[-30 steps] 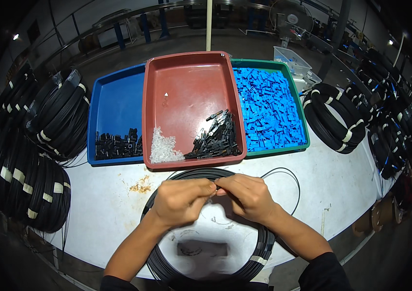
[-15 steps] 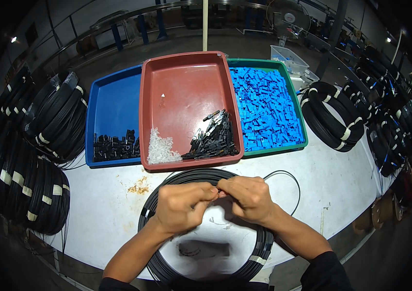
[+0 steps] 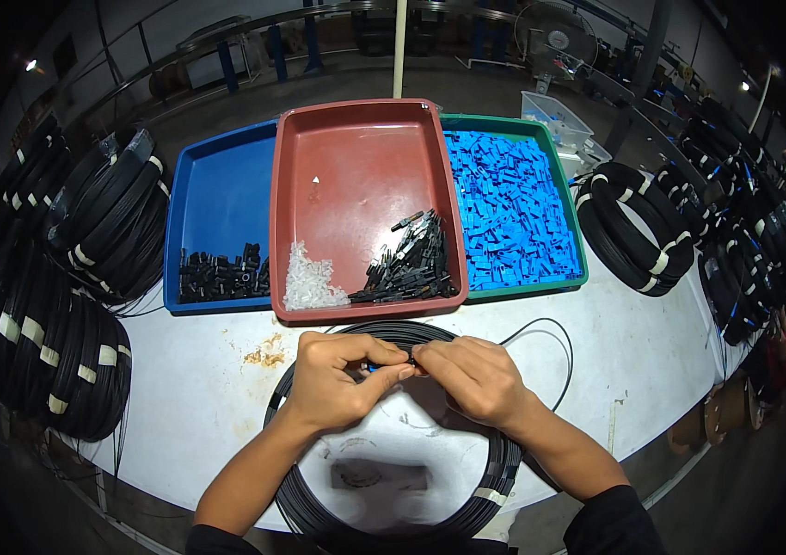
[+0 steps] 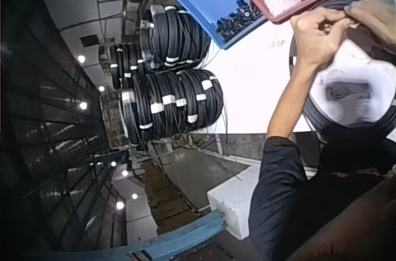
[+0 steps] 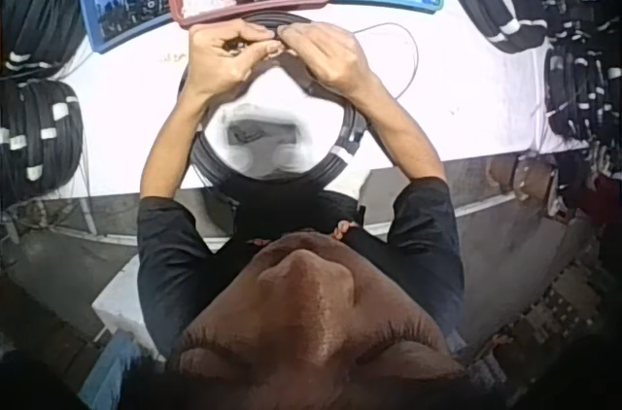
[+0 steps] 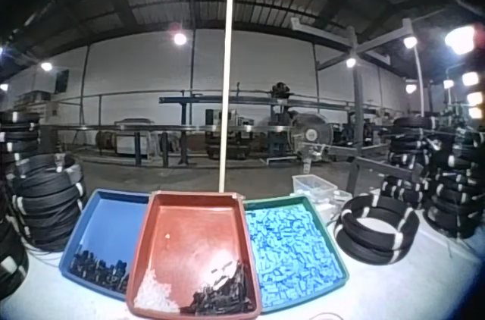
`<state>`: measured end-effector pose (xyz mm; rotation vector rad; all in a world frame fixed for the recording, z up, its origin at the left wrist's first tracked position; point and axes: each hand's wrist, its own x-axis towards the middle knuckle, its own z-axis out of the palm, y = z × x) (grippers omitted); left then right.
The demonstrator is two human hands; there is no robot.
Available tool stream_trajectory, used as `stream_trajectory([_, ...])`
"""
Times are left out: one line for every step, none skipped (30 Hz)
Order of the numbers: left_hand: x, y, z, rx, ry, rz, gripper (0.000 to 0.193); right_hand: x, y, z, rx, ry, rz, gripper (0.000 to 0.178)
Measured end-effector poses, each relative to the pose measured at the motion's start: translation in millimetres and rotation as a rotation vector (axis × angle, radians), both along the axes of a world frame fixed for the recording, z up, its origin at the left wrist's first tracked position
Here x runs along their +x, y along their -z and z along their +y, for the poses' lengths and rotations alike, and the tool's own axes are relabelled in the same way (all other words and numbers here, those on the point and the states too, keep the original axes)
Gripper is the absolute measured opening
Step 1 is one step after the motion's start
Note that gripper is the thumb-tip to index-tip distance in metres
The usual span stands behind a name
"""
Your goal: Assembling electrical wire harnesses by attaching small plastic components and connectors to cables.
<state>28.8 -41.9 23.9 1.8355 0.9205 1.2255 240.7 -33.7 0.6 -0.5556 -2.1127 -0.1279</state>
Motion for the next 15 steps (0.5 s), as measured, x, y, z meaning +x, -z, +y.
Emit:
stream_trajectory([1, -2, -1, -0.124, 0.016, -0.036, 0.005, 1, -2, -1, 0.064, 0.025, -0.045, 0.033])
stream_trajectory([3, -1, -2, -0.124, 0.02, -0.035, 0.005, 2, -4, -1, 0.099, 0.04, -0.053, 0.034])
stream_trajectory([4, 2, -4, -0.117, 0.04, -0.067, 0.006, 2, -6, -3, 0.097, 0.041, -0.051, 0.034])
stream_trajectory([5, 4, -4, -0.111, 0.06, -0.099, 0.007, 2, -9, -6, 0.024, 0.054, -0.069, 0.034])
stream_trajectory([6, 5, -2, -0.113, 0.061, -0.097, 0.007, 3, -10, -8, -0.049, 0.066, -0.087, 0.034])
stream_trajectory([5, 3, 0, 0.309, 0.024, 0.146, 0.006, 3, -7, -8, -0.051, 0.072, -0.085, 0.034])
stream_trajectory([3, 2, 1, 0.732, -0.015, 0.387, 0.006, 2, -2, -7, -0.232, 0.038, -0.014, 0.032])
stream_trajectory([2, 6, 4, 0.965, -0.008, 0.485, 0.007, 3, 1, -7, -0.411, 0.003, 0.059, 0.03])
stream_trajectory([0, 7, 4, 0.965, -0.008, 0.489, 0.007, 3, -2, -5, -0.411, 0.001, 0.062, 0.03])
stream_trajectory([-2, 7, 3, 1.048, 0.02, 0.525, 0.009, 4, -8, -2, -0.7, -0.088, 0.056, 0.025])
stream_trajectory([-4, 7, 3, 1.132, 0.048, 0.56, 0.011, 4, -11, 0, -0.989, -0.18, 0.048, 0.021])
stream_trajectory([-4, 3, 2, 1.101, 0.029, 0.54, 0.015, 3, -7, -1, -0.866, -0.209, 0.109, 0.016])
stream_trajectory([-5, 6, 4, 1.102, 0.024, 0.541, 0.015, 2, -6, -3, -0.865, -0.212, 0.106, 0.016])
stream_trajectory([-5, 10, 7, 0.979, -0.015, 0.478, 0.015, 0, -5, -4, -0.666, -0.119, 0.063, 0.019])
stream_trajectory([-3, 13, 8, 0.855, -0.05, 0.41, 0.015, 1, -4, -6, -0.468, -0.023, 0.021, 0.022])
